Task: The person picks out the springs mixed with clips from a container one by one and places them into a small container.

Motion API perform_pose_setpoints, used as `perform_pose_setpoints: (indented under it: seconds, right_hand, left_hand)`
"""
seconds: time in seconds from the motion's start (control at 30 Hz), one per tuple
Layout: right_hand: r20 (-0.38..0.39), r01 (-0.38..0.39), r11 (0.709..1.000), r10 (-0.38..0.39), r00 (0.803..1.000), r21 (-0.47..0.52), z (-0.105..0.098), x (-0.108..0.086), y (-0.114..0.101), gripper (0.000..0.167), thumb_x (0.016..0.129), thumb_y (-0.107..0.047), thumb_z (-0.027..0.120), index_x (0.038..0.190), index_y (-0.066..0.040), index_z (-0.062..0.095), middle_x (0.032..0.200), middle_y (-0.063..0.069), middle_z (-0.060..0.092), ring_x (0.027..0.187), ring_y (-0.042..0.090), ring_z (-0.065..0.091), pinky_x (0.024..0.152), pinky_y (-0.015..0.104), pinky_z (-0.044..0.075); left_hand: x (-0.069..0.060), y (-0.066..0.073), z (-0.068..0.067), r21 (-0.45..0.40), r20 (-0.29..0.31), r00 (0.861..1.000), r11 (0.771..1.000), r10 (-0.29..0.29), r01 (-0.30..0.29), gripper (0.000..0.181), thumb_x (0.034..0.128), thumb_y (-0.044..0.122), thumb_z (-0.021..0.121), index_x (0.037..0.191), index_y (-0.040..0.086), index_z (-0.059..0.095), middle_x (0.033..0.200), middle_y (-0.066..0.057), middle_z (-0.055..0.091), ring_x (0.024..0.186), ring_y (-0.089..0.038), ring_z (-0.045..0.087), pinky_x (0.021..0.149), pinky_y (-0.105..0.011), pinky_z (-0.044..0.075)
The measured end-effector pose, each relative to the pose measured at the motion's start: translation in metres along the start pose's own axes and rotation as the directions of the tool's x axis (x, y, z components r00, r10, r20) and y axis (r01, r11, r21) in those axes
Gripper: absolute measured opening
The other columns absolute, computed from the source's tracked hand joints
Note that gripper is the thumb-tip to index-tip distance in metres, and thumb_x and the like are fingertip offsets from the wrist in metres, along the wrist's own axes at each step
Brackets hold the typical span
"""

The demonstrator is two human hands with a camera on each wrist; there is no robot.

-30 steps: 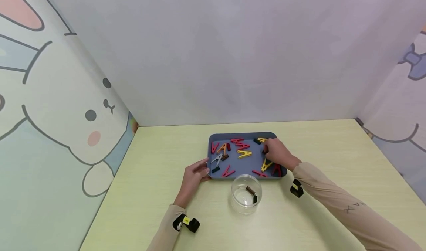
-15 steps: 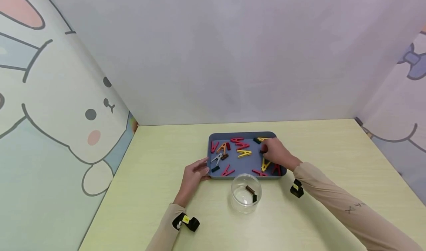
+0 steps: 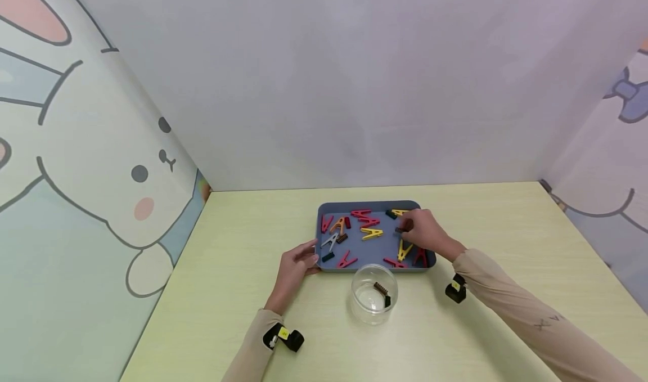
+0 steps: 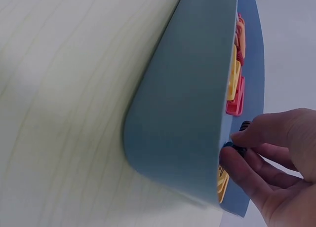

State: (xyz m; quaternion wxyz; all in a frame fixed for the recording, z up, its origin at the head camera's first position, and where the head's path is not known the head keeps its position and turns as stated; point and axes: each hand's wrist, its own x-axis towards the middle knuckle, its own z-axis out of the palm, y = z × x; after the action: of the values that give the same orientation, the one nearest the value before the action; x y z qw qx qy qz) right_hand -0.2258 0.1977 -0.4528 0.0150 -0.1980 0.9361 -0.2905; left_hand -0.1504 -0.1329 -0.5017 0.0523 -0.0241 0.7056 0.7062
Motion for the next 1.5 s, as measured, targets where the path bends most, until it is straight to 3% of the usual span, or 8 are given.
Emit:
perform_pose_setpoints:
  seconds: [0.2,0.43,0.57,0.93,1.03,1.2,1.5]
  right_hand:
    - [-0.032,0.005,1.0,-0.004,0.999,0.029,-0.002,-0.004,0.001,0.008,0.075,-0.001,0.073,0.081,0.0,0.068,0.077,0.005,0.065,0.065,0.015,0.057,0.06,0.031,0.053]
    - [-0.087,0.047,0.999,-0.046,0.995,0.015,-0.003,-0.008,0.004,0.008,0.073,0.001,0.072,0.07,-0.004,0.067,0.068,0.001,0.063,0.058,0.012,0.054,0.052,0.028,0.048]
    - [-0.103,0.05,0.998,-0.047,0.994,0.025,-0.004,-0.009,0.005,0.006,0.073,0.003,0.072,0.074,-0.001,0.068,0.071,0.003,0.064,0.061,0.013,0.057,0.054,0.029,0.05]
    - [-0.163,0.053,0.99,-0.031,0.986,0.132,-0.007,-0.014,0.006,0.005,0.073,0.001,0.072,0.076,-0.002,0.07,0.073,0.005,0.064,0.064,0.016,0.059,0.054,0.031,0.052]
    - [-0.158,0.038,0.986,-0.012,0.987,0.161,-0.007,-0.015,0.006,0.005,0.074,0.0,0.072,0.077,-0.003,0.07,0.074,0.006,0.064,0.065,0.017,0.059,0.054,0.03,0.051]
    - [-0.117,-0.049,0.98,0.073,0.99,0.192,-0.009,-0.016,0.002,0.005,0.077,-0.001,0.072,0.081,-0.003,0.071,0.078,0.007,0.065,0.069,0.018,0.06,0.058,0.029,0.053]
    - [-0.09,-0.073,0.958,0.102,0.991,0.278,-0.014,-0.023,-0.006,0.006,0.079,-0.003,0.072,0.085,-0.002,0.072,0.082,0.008,0.066,0.068,0.017,0.062,0.058,0.028,0.054]
  left_hand:
    - [0.0,0.0,0.001,-0.004,0.001,1.0,1.0,0.008,-0.008,0.042,0.0877,0.0,0.061,0.13,0.005,0.058,0.116,-0.02,0.06,0.098,-0.029,0.062,0.072,-0.037,0.058]
    - [0.0,0.0,0.001,-0.002,-0.007,1.0,1.0,0.004,-0.004,0.042,0.0876,0.0,0.061,0.129,0.005,0.059,0.115,-0.02,0.061,0.098,-0.028,0.062,0.072,-0.037,0.058]
    - [0.0,0.0,0.001,0.001,-0.003,1.0,1.0,0.003,-0.003,0.042,0.0881,0.0,0.06,0.13,0.006,0.059,0.116,-0.019,0.06,0.098,-0.027,0.062,0.073,-0.037,0.058]
    - [0.0,0.001,0.001,0.003,-0.005,1.0,1.0,0.001,-0.001,0.042,0.088,0.0,0.061,0.13,0.006,0.059,0.116,-0.019,0.06,0.099,-0.027,0.061,0.073,-0.037,0.058]
    - [0.0,0.0,0.001,0.004,-0.009,1.0,1.0,0.002,-0.002,0.042,0.0875,0.0,0.061,0.129,0.006,0.059,0.115,-0.019,0.061,0.098,-0.027,0.062,0.073,-0.036,0.058]
    - [0.001,-0.001,0.001,-0.002,-0.01,1.0,1.0,0.006,-0.006,0.043,0.0872,-0.001,0.061,0.129,0.006,0.059,0.114,-0.019,0.061,0.096,-0.027,0.062,0.072,-0.037,0.058]
    - [0.0,0.0,0.001,-0.001,-0.006,1.0,1.0,0.009,-0.009,0.042,0.0878,0.0,0.061,0.13,0.006,0.059,0.115,-0.02,0.06,0.098,-0.028,0.062,0.073,-0.037,0.058]
